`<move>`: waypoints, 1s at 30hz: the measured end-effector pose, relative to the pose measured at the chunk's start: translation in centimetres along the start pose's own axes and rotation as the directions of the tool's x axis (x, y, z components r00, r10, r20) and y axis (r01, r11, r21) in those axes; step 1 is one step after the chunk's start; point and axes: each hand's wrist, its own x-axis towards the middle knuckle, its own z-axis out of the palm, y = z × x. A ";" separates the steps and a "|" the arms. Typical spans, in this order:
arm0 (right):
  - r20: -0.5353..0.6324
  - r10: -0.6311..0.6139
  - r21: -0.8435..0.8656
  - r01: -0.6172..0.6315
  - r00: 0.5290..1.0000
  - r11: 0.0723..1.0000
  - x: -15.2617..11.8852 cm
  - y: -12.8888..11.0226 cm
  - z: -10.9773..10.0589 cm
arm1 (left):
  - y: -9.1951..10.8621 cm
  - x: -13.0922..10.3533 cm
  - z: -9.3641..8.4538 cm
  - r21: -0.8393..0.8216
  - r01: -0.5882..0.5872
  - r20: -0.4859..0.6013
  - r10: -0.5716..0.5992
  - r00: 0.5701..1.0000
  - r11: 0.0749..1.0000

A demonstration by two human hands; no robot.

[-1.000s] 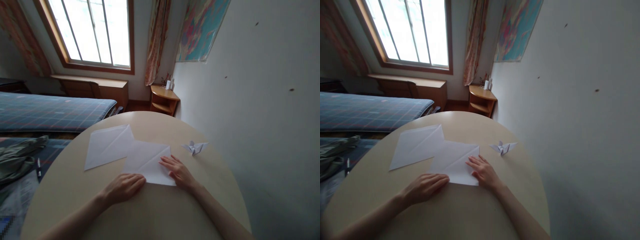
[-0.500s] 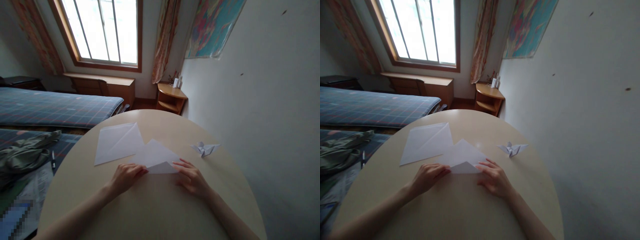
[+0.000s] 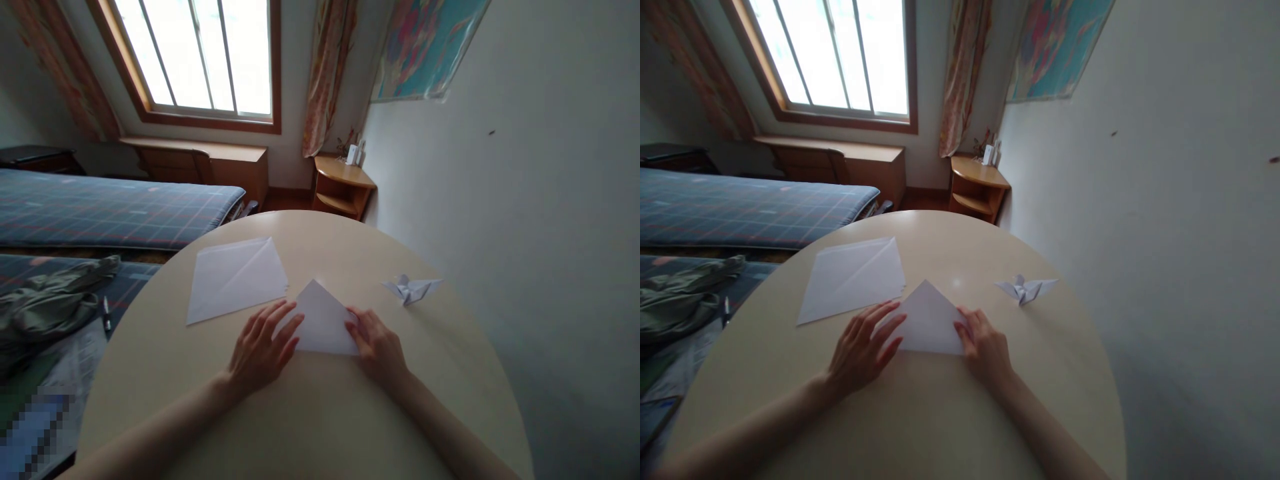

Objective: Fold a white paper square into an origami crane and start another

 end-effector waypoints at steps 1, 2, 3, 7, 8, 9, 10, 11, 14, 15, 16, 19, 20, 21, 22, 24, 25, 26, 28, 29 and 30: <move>0.004 0.001 -0.043 -0.001 1.000 0.999 0.1 0.0 0.1 | 0.2 0.1 0.0 0.003 -0.062 0.004 0.062 0.998 0.998; 0.005 0.005 -0.083 -0.005 1.000 0.997 0.2 0.1 0.2 | 0.4 0.1 0.1 -0.005 -0.111 0.011 0.111 0.994 0.994; 0.001 0.009 -0.116 -0.009 1.000 0.993 0.3 0.2 0.3 | 0.5 0.1 0.2 -0.021 -0.149 0.023 0.150 0.988 0.989; -0.040 -0.040 -0.183 0.032 0.998 0.983 0.5 0.5 0.3 | 0.7 0.0 1.0 -0.088 -0.180 0.124 0.191 0.974 0.980; -0.051 -0.067 -0.200 0.055 0.996 0.978 0.5 0.5 0.2 | 0.5 -0.1 1.2 -0.109 -0.165 0.170 0.182 0.968 0.980; -0.063 -0.100 -0.217 0.084 0.993 0.972 0.5 0.3 0.1 | 0.4 -0.1 1.3 -0.129 -0.146 0.216 0.172 0.961 0.981; -0.071 -0.138 -0.230 0.119 0.988 0.966 0.4 0.1 0.0 | 0.3 -0.2 1.5 -0.150 -0.127 0.256 0.163 0.953 0.980; -0.074 -0.185 -0.233 0.164 0.980 0.959 0.2 -0.2 0.0 | 0.2 -0.2 1.6 -0.169 -0.111 0.287 0.157 0.945 0.979; -0.030 -0.314 -0.176 0.304 0.949 0.936 -0.5 -1.3 0.4 | 0.0 -0.6 1.9 -0.202 -0.094 0.336 0.159 0.928 0.975; 0.010 -0.319 -0.147 0.316 0.948 0.937 -0.7 -1.7 0.7 | 0.1 -0.8 2.0 -0.209 -0.095 0.351 0.165 0.922 0.973; 0.048 -0.314 -0.121 0.318 0.948 0.940 -0.9 -1.9 1.0 | 0.2 -0.9 2.0 -0.215 -0.094 0.371 0.171 0.913 0.972; 0.139 -0.248 -0.099 0.263 0.959 0.960 -1.2 -2.2 1.8 | 0.6 -1.3 2.3 -0.226 -0.072 0.459 0.172 0.872 0.971; 0.170 -0.213 -0.115 0.234 0.962 0.965 -1.1 -2.1 1.9 | 0.8 -1.4 2.3 -0.225 -0.060 0.489 0.166 0.856 0.972; 0.204 -0.175 -0.137 0.205 0.963 0.969 -1.1 -2.0 2.0 | 0.9 -1.4 2.3 -0.224 -0.050 0.515 0.161 0.842 0.973; 0.239 -0.139 -0.162 0.180 0.961 0.970 -1.0 -2.0 2.1 | 1.0 -1.4 2.3 -0.223 -0.042 0.537 0.159 0.829 0.974; 0.309 -0.090 -0.198 0.157 0.947 0.968 -0.8 -1.9 2.1 | 1.1 -1.4 2.3 -0.219 -0.028 0.571 0.151 0.807 0.975; 0.335 -0.075 -0.209 0.151 0.939 0.966 -0.8 -1.8 2.1 | 1.1 -1.4 2.2 -0.220 -0.020 0.585 0.148 0.797 0.975; 0.354 -0.062 -0.219 0.147 0.933 0.965 -0.8 -1.8 2.1 | 1.1 -1.3 2.1 -0.222 -0.012 0.598 0.146 0.788 0.975; 0.381 -0.041 -0.237 0.140 0.924 0.961 -0.8 -1.7 2.1 | 1.0 -1.3 1.9 -0.236 0.008 0.623 0.145 0.769 0.972; 0.390 -0.030 -0.246 0.135 0.920 0.960 -0.8 -1.6 2.0 | 1.0 -1.3 1.8 -0.246 0.018 0.632 0.147 0.761 0.969; 0.396 -0.019 -0.254 0.130 0.918 0.958 -0.8 -1.5 2.0 | 0.9 -1.4 1.6 -0.255 0.027 0.638 0.148 0.756 0.967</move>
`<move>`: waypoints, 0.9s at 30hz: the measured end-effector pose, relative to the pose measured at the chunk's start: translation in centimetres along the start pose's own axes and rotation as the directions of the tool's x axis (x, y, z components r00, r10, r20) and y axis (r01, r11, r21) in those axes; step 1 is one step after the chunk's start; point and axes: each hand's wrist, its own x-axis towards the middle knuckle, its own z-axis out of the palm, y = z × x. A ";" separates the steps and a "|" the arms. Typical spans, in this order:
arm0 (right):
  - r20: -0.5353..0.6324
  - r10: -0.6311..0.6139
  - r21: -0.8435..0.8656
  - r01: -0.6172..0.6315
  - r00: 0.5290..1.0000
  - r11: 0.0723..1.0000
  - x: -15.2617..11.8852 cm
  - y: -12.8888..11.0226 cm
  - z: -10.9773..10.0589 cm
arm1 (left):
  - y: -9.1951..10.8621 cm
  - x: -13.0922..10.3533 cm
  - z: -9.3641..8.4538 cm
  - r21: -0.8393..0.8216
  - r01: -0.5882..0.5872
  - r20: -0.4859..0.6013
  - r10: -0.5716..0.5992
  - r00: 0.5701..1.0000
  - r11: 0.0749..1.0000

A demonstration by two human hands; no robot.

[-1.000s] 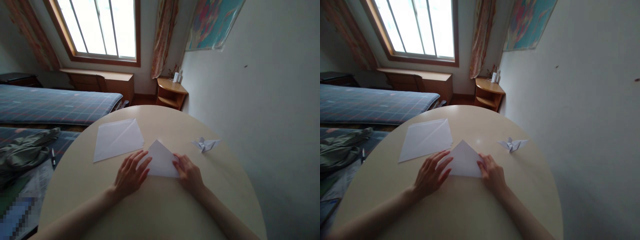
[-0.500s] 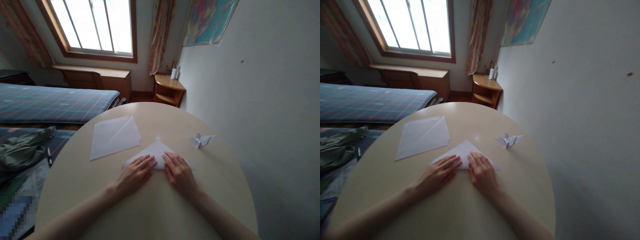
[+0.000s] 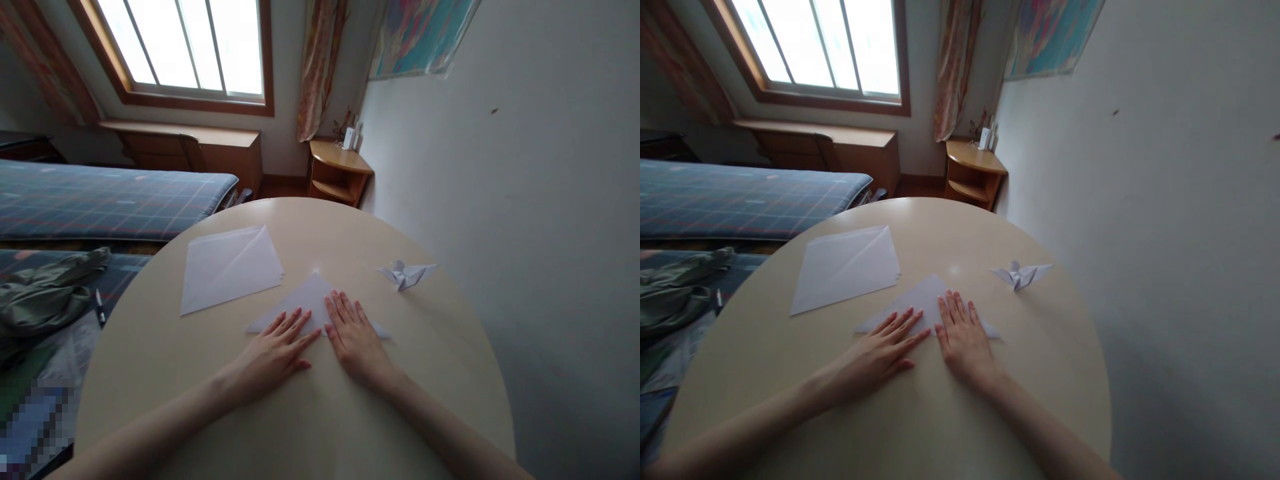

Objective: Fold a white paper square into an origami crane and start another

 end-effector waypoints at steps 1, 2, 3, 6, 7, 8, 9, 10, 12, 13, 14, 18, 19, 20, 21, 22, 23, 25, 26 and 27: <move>0.004 0.009 -0.005 -0.009 1.000 1.000 -0.1 0.2 0.0 | -0.1 -0.2 -0.1 -0.010 0.004 0.006 -0.004 1.000 1.000; 0.004 0.020 -0.010 -0.020 1.000 1.000 -0.1 0.4 0.1 | -0.1 -0.5 -0.2 -0.016 0.012 0.010 -0.011 1.000 1.000; 0.001 0.030 -0.015 -0.030 1.000 0.999 -0.2 0.6 0.1 | -0.2 -0.8 -0.2 -0.019 0.025 0.013 -0.025 1.000 1.000; 0.004 0.039 -0.028 -0.039 0.999 0.999 -0.3 1.3 0.2 | -0.2 -1.6 -0.4 -0.010 0.081 0.041 -0.080 0.996 0.997; 0.012 0.042 -0.031 -0.041 0.999 0.999 -0.4 1.6 0.3 | -0.2 -1.9 -0.4 -0.006 0.095 0.058 -0.095 0.994 0.995; 0.021 0.049 -0.035 -0.048 0.999 0.998 -0.5 1.8 0.4 | -0.1 -2.1 -0.3 -0.001 0.107 0.076 -0.107 0.991 0.994; 0.027 0.061 -0.040 -0.060 0.998 0.997 -0.6 2.1 0.4 | -0.1 -2.3 -0.3 0.006 0.120 0.093 -0.120 0.988 0.993; 0.031 0.077 -0.046 -0.075 0.997 0.996 -0.8 2.4 0.5 | -0.2 -2.5 -0.2 0.015 0.134 0.108 -0.135 0.985 0.991; 0.039 0.112 -0.058 -0.109 0.993 0.992 -1.2 3.1 0.5 | -0.3 -2.9 -0.2 0.043 0.169 0.129 -0.173 0.976 0.985; 0.052 0.129 -0.064 -0.126 0.990 0.990 -1.4 3.6 0.4 | -0.4 -3.2 -0.3 0.062 0.183 0.137 -0.190 0.972 0.981; 0.066 0.150 -0.071 -0.145 0.987 0.987 -1.7 4.0 0.3 | -0.5 -3.4 -0.4 0.084 0.194 0.149 -0.205 0.968 0.977; 0.138 0.220 -0.095 -0.208 0.966 0.974 -2.7 6.1 -0.4 | -0.7 -4.2 -1.4 0.174 0.253 0.140 -0.279 0.950 0.952; 0.153 0.238 -0.103 -0.224 0.959 0.969 -2.9 6.6 -0.5 | -0.8 -4.3 -1.8 0.183 0.274 0.133 -0.299 0.945 0.944; 0.164 0.258 -0.114 -0.241 0.952 0.964 -3.1 7.1 -0.7 | -1.1 -4.4 -2.2 0.181 0.295 0.126 -0.319 0.939 0.938; 0.174 0.276 -0.127 -0.257 0.945 0.958 -3.2 7.6 -0.8 | -1.4 -4.4 -2.6 0.168 0.313 0.120 -0.334 0.935 0.935; 0.185 0.291 -0.139 -0.268 0.939 0.953 -3.4 8.0 -0.9 | -1.9 -4.4 -2.9 0.138 0.318 0.115 -0.334 0.936 0.938; 0.197 0.300 -0.149 -0.274 0.933 0.950 -3.5 8.4 -1.0 | -2.5 -4.3 -3.3 0.098 0.311 0.111 -0.321 0.940 0.945; 0.225 0.305 -0.163 -0.273 0.926 0.948 -3.7 8.9 -1.4 | -3.9 -3.9 -3.9 -0.007 0.262 0.127 -0.259 0.958 0.965; 0.239 0.307 -0.169 -0.272 0.921 0.947 -3.7 9.0 -1.6 | -4.6 -3.6 -4.1 -0.062 0.227 0.124 -0.218 0.968 0.972; 0.255 0.315 -0.176 -0.276 0.914 0.945 -3.7 9.0 -1.8 | -5.2 -3.3 -4.2 -0.116 0.182 0.114 -0.168 0.979 0.976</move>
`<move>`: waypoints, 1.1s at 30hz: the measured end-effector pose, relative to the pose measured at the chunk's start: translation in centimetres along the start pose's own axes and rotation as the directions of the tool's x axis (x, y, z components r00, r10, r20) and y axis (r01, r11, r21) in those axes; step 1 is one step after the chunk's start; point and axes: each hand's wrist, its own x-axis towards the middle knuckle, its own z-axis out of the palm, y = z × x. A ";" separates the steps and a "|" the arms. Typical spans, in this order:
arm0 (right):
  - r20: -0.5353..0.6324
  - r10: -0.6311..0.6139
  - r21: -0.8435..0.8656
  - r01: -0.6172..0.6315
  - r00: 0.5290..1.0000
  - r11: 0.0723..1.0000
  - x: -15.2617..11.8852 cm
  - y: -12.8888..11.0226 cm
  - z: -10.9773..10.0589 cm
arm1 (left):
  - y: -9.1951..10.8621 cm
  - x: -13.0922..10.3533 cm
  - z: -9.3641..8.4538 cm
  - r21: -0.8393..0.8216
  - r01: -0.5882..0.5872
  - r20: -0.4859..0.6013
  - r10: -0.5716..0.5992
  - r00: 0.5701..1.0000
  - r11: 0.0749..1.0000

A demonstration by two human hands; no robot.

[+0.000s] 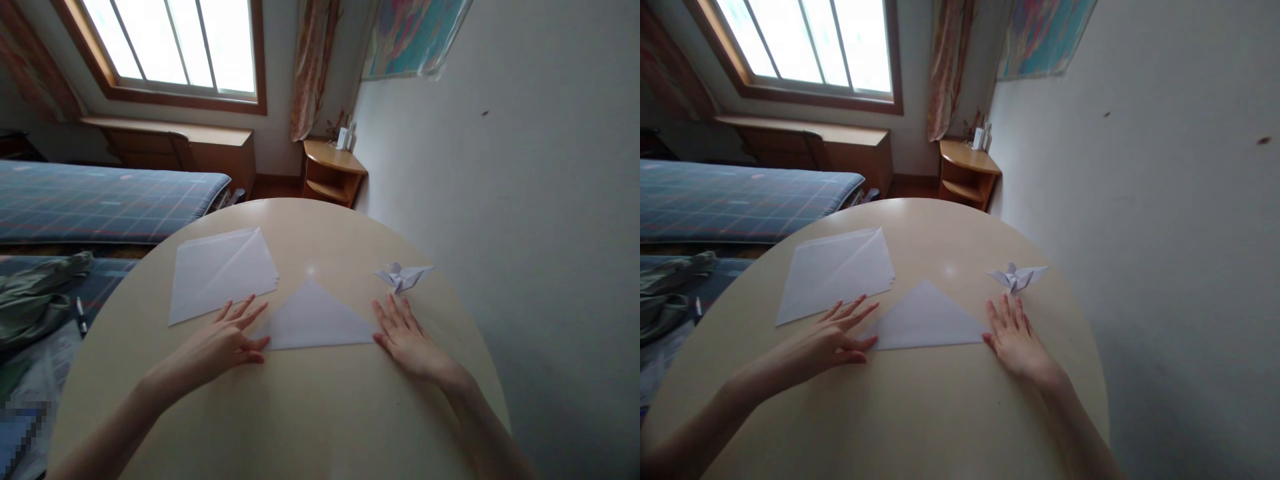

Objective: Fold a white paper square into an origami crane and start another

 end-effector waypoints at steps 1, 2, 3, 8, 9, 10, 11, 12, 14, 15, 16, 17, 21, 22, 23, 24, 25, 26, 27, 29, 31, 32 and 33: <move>0.021 0.010 -0.006 -0.010 1.000 1.000 0.0 -0.1 -0.3 | -0.4 0.4 -0.1 -0.049 -0.039 -0.023 0.038 0.999 0.998; 0.046 0.022 -0.012 -0.022 0.999 1.000 0.0 -0.2 -0.5 | -0.8 0.9 -0.2 -0.097 -0.078 -0.039 0.075 0.996 0.992; 0.072 0.035 -0.017 -0.034 0.997 0.999 -0.1 -0.3 -0.8 | -1.0 1.3 -0.1 -0.139 -0.105 -0.074 0.096 0.993 0.985; 0.095 0.042 -0.017 -0.040 0.995 0.999 0.1 -0.5 -0.9 | -1.1 2.4 0.8 -0.223 -0.052 -0.245 -0.004 0.969 0.973; 0.074 0.028 -0.011 -0.027 0.997 1.000 0.1 -0.3 -0.7 | -1.1 2.4 0.9 -0.212 -0.015 -0.237 -0.037 0.971 0.977; 0.046 0.010 -0.003 -0.010 0.999 1.000 0.2 0.0 -0.4 | -1.0 2.3 1.0 -0.197 0.022 -0.220 -0.065 0.973 0.980; 0.016 -0.009 0.004 0.009 1.000 1.000 0.2 0.3 -0.2 | -1.0 2.2 1.0 -0.183 0.051 -0.199 -0.088 0.976 0.982; -0.012 -0.030 0.010 0.030 0.999 1.000 0.3 0.7 0.0 | -0.9 2.1 0.9 -0.171 0.070 -0.172 -0.100 0.980 0.983; -0.051 -0.068 0.012 0.068 0.996 0.998 0.4 1.4 0.1 | -0.8 1.8 0.4 -0.151 0.077 -0.113 -0.095 0.989 0.986; -0.057 -0.082 0.012 0.083 0.995 0.996 0.4 1.7 -0.1 | -0.8 1.6 0.2 -0.142 0.071 -0.082 -0.084 0.993 0.987; -0.056 -0.092 0.014 0.093 0.994 0.996 0.4 2.0 -0.3 | -0.8 1.4 -0.1 -0.136 0.065 -0.052 -0.072 0.996 0.989; -0.050 -0.097 0.019 0.098 0.994 0.995 0.4 2.2 -0.6 | -0.8 1.3 -0.4 -0.132 0.061 -0.026 -0.065 0.998 0.989; 0.012 -0.036 0.038 0.036 0.999 0.999 0.4 2.1 -2.2 | -1.0 0.9 -1.2 -0.134 0.049 0.047 -0.043 0.998 0.990; 0.026 -0.019 0.045 0.017 0.999 0.999 0.3 2.0 -2.5 | -1.0 0.8 -1.4 -0.140 0.042 0.059 -0.034 0.998 0.989; 0.034 -0.008 0.056 0.006 0.999 0.998 0.3 1.9 -2.8 | -1.1 0.7 -1.5 -0.146 0.036 0.066 -0.026 0.997 0.989; 0.035 -0.007 0.075 0.004 0.999 0.997 0.3 1.9 -3.0 | -1.1 0.7 -1.6 -0.153 0.030 0.070 -0.019 0.997 0.988; 0.026 -0.018 0.103 0.015 0.999 0.995 0.3 1.9 -3.2 | -1.2 0.6 -1.8 -0.161 0.025 0.067 -0.014 0.998 0.987; 0.006 -0.041 0.145 0.039 0.999 0.989 0.3 2.0 -3.3 | -1.2 0.6 -1.9 -0.173 0.019 0.060 -0.009 0.998 0.985; -0.033 -0.074 0.201 0.079 0.997 0.976 0.4 1.9 -3.4 | -1.2 0.7 -1.9 -0.189 0.014 0.041 -0.007 0.999 0.982; -0.164 -0.157 0.327 0.204 0.974 0.923 0.6 1.5 -3.5 | -1.3 0.8 -1.9 -0.212 0.018 -0.039 -0.027 0.999 0.977; -0.327 -0.221 0.410 0.348 0.919 0.843 0.9 0.4 -3.4 | -1.5 1.2 -1.4 -0.198 0.050 -0.181 -0.086 0.980 0.979; -0.383 -0.243 0.411 0.400 0.891 0.819 1.1 -0.5 -3.2 | -1.8 1.3 -1.0 -0.168 0.080 -0.263 -0.123 0.957 0.983; -0.426 -0.255 0.393 0.432 0.868 0.812 1.2 -1.4 -2.9 | -2.1 1.5 -0.6 -0.133 0.111 -0.330 -0.150 0.932 0.985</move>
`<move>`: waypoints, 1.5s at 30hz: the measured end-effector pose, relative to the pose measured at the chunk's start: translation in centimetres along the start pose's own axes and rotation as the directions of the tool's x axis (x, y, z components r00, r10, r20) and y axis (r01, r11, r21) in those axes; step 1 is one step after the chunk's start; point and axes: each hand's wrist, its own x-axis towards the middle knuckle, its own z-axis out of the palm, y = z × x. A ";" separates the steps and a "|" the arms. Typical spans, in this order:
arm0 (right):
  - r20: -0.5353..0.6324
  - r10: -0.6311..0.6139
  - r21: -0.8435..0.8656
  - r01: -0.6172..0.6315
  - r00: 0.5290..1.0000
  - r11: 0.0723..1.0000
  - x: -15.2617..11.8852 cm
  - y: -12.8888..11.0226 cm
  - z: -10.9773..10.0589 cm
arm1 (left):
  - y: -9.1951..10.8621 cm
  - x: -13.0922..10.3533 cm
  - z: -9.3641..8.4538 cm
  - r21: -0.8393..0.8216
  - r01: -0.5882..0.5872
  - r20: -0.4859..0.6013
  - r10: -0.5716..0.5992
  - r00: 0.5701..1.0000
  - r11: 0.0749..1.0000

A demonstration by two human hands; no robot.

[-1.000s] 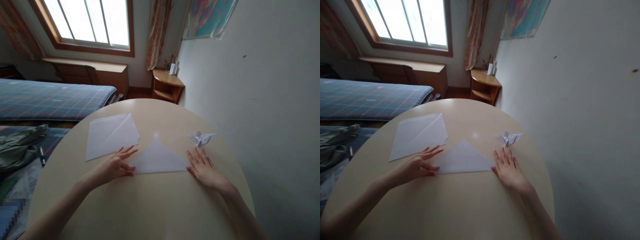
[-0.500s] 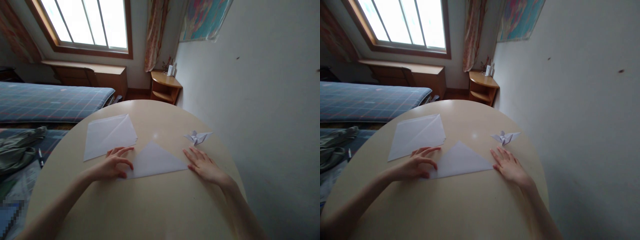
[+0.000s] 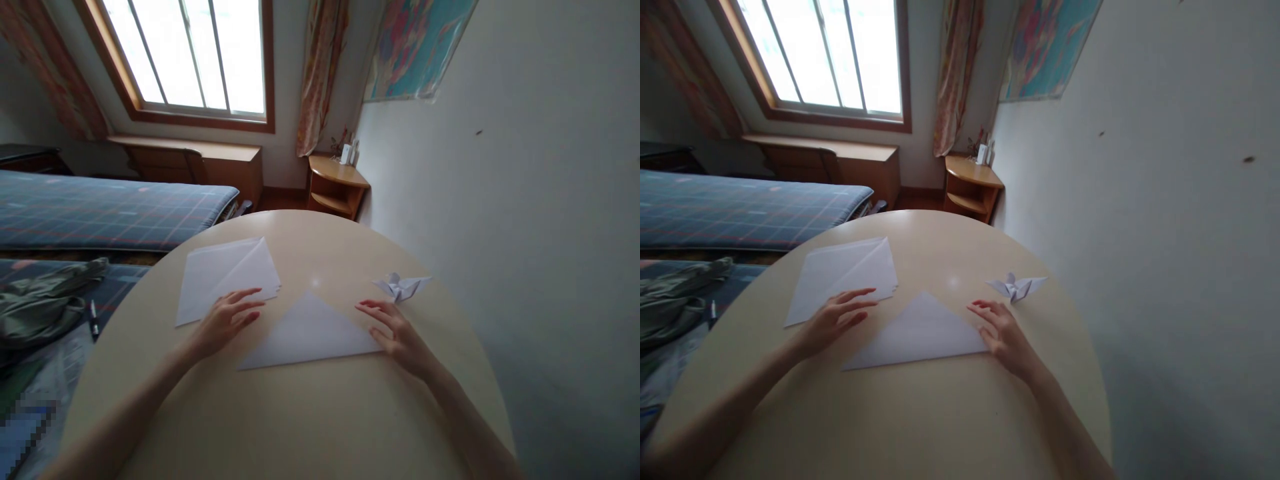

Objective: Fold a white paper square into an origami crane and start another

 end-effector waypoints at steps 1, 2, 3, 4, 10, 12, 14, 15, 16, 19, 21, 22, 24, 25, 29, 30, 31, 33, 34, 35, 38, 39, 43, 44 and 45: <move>-0.032 -0.026 -0.033 0.025 0.999 0.999 0.3 -0.7 0.8 | -0.4 0.1 0.4 0.046 0.019 -0.042 -0.017 0.999 0.999; -0.048 -0.044 -0.086 0.039 0.998 0.996 0.5 -1.3 1.6 | -0.8 0.2 0.9 0.102 0.045 -0.061 -0.039 0.997 0.994; -0.034 -0.059 -0.138 0.054 0.998 0.989 0.7 -1.9 2.4 | -1.3 0.2 1.2 0.150 0.065 -0.066 -0.056 0.996 0.987; 0.009 -0.086 -0.180 0.086 0.996 0.980 0.8 -2.4 3.0 | -1.6 0.3 1.5 0.183 0.067 -0.063 -0.056 0.996 0.981; 0.140 -0.205 -0.259 0.236 0.969 0.937 1.0 -3.0 4.2 | 0.4 0.3 2.0 0.198 0.084 -0.141 -0.056 0.988 0.977; 0.117 -0.196 -0.257 0.220 0.974 0.941 1.0 -3.1 4.1 | 2.6 0.3 2.1 0.176 0.180 -0.153 -0.153 0.976 0.968; 0.090 -0.173 -0.266 0.191 0.981 0.945 1.2 -3.6 4.2 | 4.9 0.4 2.5 0.164 0.268 -0.114 -0.252 0.961 0.949; 0.076 -0.156 -0.276 0.171 0.985 0.946 1.3 -3.9 4.3 | 5.8 0.5 2.7 0.149 0.292 -0.080 -0.283 0.956 0.945; 0.062 -0.132 -0.289 0.145 0.989 0.946 1.5 -4.3 4.4 | 6.5 0.6 3.0 0.142 0.316 -0.051 -0.311 0.949 0.938; 0.007 -0.048 -0.323 0.047 0.999 0.945 2.3 -5.2 4.9 | 7.5 1.2 3.6 0.170 0.343 -0.028 -0.344 0.939 0.924; -0.044 0.002 -0.325 -0.017 0.999 0.946 2.9 -5.5 5.4 | 7.5 1.5 3.9 0.174 0.342 -0.065 -0.336 0.940 0.923; -0.074 0.025 -0.320 -0.047 0.997 0.946 3.2 -5.5 5.6 | 7.4 1.5 3.9 0.159 0.343 -0.089 -0.333 0.939 0.926; -0.151 0.069 -0.290 -0.111 0.986 0.950 3.5 -5.3 6.0 | 7.1 1.5 4.1 0.104 0.346 -0.128 -0.332 0.934 0.932; -0.199 0.089 -0.259 -0.140 0.976 0.956 3.6 -5.2 6.0 | 6.9 1.3 4.1 0.070 0.342 -0.141 -0.330 0.933 0.937; -0.393 0.148 0.019 -0.153 0.907 0.988 3.0 -3.8 5.0 | 6.2 0.6 4.2 -0.084 0.204 -0.243 -0.219 0.945 0.975; -0.430 0.170 0.107 -0.137 0.886 0.985 2.8 -3.3 4.4 | 6.2 0.4 4.0 -0.122 0.138 -0.295 -0.169 0.940 0.983; -0.456 0.189 0.192 -0.111 0.870 0.975 2.6 -2.6 3.8 | 6.2 0.2 3.8 -0.151 0.067 -0.346 -0.116 0.931 0.986; -0.426 0.220 0.344 -0.068 0.877 0.937 2.3 -1.3 2.5 | 6.4 -0.2 3.2 -0.164 -0.068 -0.408 -0.005 0.913 0.984; -0.388 0.222 0.406 -0.051 0.894 0.913 2.2 -0.7 1.9 | 6.6 -0.4 2.9 -0.153 -0.124 -0.412 0.050 0.910 0.980; -0.345 0.212 0.451 -0.036 0.915 0.892 2.2 -0.2 1.4 | 6.7 -0.5 2.6 -0.138 -0.172 -0.394 0.106 0.913 0.975; -0.206 0.145 0.509 -0.021 0.968 0.861 2.2 0.4 0.2 | 6.7 -0.9 2.2 -0.131 -0.256 -0.255 0.218 0.942 0.958; -0.154 0.106 0.491 -0.017 0.982 0.871 2.2 0.1 0.0 | 6.5 -1.0 2.2 -0.151 -0.272 -0.191 0.242 0.951 0.951; -0.068 -0.093 0.252 0.108 0.993 0.962 2.1 -1.8 0.3 | 5.5 -1.2 2.3 -0.212 -0.298 0.014 0.308 0.951 0.931; -0.061 -0.143 0.132 0.150 0.988 0.980 2.1 -2.3 0.6 | 5.3 -1.2 2.2 -0.195 -0.299 0.049 0.314 0.948 0.934; -0.030 -0.186 0.029 0.187 0.982 0.982 2.0 -2.7 0.9 | 5.2 -1.2 2.1 -0.167 -0.296 0.080 0.312 0.947 0.940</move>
